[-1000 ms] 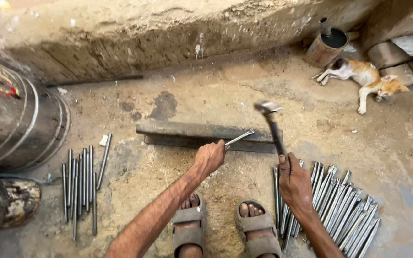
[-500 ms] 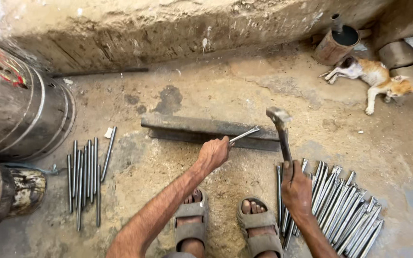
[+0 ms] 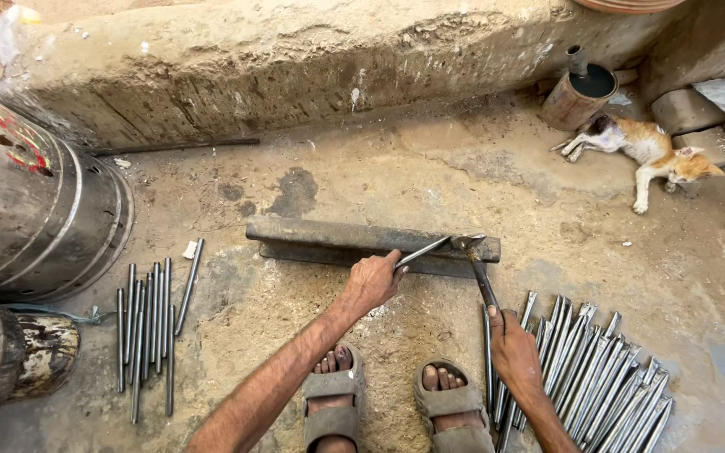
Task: The person uses a hammer to repeatedly strike the end of metal rods placed on a stone anvil, shaping them into pointed tips. Finished rods are set aside in a pile while new rods are picked from a separate stack.
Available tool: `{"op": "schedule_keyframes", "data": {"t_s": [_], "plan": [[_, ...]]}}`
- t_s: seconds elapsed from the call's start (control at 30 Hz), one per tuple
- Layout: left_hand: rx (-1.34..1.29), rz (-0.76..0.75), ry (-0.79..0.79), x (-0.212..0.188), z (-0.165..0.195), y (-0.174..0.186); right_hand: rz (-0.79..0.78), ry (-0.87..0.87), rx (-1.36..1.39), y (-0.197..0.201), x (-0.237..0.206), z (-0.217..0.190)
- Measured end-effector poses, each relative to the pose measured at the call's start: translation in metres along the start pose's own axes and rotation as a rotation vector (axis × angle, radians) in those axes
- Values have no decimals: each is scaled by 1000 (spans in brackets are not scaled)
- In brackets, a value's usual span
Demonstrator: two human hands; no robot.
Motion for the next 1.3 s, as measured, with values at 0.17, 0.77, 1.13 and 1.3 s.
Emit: {"op": "schedule_keyframes", "data": {"t_s": [0.17, 0.77, 1.13, 1.3], "plan": [[21, -43, 15, 7, 6, 8, 20, -23, 14, -3, 11, 11], [72, -15, -28, 4, -14, -21, 118, 135, 189, 84, -18, -42], [82, -109, 60, 0, -12, -17, -32, 14, 34, 38, -18, -39], [72, 12, -59, 3, -10, -17, 386, 323, 282, 69, -23, -44]]}}
Point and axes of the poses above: each hand's wrist, its own x-axis towards the middle knuckle, its own y-axis out of the back of the hand, z = x × y, the point moved 5 cm from there along x, towards the middle knuckle, and after that the axes turned 8 degrees about -x, right-handed, at the moved point
